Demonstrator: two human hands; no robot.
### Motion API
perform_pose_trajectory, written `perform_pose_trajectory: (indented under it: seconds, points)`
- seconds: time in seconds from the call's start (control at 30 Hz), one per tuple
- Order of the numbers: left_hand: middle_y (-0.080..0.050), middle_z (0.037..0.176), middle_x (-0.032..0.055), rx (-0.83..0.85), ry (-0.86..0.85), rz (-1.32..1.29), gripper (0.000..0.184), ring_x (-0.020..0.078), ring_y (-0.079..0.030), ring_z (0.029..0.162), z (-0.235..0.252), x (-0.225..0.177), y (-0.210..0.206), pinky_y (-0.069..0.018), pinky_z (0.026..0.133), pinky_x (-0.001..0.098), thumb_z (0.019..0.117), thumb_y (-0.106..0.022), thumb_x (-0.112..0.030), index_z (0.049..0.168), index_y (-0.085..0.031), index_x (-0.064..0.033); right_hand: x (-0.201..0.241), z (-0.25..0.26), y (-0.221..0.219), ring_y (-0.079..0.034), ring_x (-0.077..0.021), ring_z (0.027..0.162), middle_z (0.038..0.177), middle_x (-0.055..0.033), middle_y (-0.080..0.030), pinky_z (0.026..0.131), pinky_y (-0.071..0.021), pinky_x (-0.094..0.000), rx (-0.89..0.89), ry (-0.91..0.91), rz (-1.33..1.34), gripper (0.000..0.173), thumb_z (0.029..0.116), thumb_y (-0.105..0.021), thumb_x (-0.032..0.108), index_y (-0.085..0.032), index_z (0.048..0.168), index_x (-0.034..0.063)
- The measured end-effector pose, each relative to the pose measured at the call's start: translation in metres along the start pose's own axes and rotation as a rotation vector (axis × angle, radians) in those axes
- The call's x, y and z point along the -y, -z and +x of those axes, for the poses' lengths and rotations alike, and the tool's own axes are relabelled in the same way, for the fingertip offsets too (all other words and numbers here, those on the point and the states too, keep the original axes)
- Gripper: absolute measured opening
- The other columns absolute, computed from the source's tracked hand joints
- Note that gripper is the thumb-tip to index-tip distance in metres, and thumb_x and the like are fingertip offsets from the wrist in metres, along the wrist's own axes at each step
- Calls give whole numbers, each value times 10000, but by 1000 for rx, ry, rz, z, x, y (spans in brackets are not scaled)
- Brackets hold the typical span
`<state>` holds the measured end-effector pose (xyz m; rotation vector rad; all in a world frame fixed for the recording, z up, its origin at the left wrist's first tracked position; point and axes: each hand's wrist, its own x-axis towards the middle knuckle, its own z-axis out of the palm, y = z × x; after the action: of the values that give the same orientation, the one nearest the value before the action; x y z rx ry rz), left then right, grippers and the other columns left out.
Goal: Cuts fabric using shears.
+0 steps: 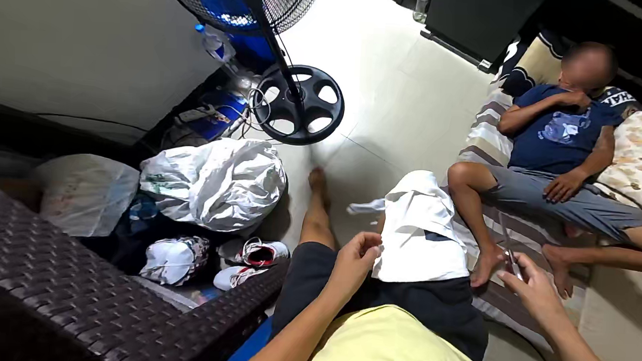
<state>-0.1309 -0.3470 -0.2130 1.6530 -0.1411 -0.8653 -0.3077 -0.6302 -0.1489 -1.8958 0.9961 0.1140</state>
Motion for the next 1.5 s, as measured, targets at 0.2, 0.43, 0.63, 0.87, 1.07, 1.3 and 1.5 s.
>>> perform_pose_trajectory:
  seconds: [0.2,0.43,0.63,0.87,1.07,1.3,1.5]
  points:
    - [-656,1227,217,137,-363,569,440,349,-634,1131,38,-35,-24,-503,978,493,960,-657,-242,1307,-617,26,-8,33,-57,-630,-137,759,981,-137,-637,676,-537,-302,-26,-219,170,355,1026,-600,129,-496,1307,-62]
    - [-633,843,79,176,-196,284,265,139,-592,775,64,-88,-29,-491,756,330,1060,-499,-167,1021,-684,19,15,41,-94,-610,-106,933,1110,-121,-632,832,-514,-297,-13,-409,369,307,1031,-511,1,-537,1336,-17]
    - [-642,889,81,-194,295,-719,240,143,-654,763,78,-63,-14,-570,692,300,1102,-404,-190,1163,-568,-26,20,57,-63,-607,-91,764,982,-81,-609,670,-532,-266,-34,-275,323,367,946,-600,-55,-524,1302,-10]
    - [-699,926,29,360,204,-290,186,83,-683,821,58,-58,-28,-583,779,279,1035,-546,-91,1174,-610,14,59,63,18,-642,-34,739,915,15,-635,678,-569,-211,-221,-31,412,317,950,-535,-74,-505,1247,35]
    - [-702,876,-30,299,-126,-564,224,43,-693,762,73,-172,-11,-600,695,222,1112,-352,-186,1156,-565,-135,121,64,64,-670,8,742,931,107,-689,650,-591,-182,-143,304,465,305,969,-527,-8,-550,1196,194]
    - [-710,951,-24,417,-109,-589,296,41,-696,785,46,-181,20,-597,658,210,1109,-361,-342,1280,-578,-236,126,54,83,-680,-21,809,967,85,-674,713,-608,-203,44,497,473,341,950,-658,117,-569,1251,251]
    - [-699,986,80,237,539,-523,344,154,-706,867,21,-42,-20,-596,769,323,1124,-332,-259,1314,-499,-26,35,52,15,-610,-84,737,954,-55,-601,671,-554,-266,-26,-72,136,367,931,-614,-45,-516,1283,-12]
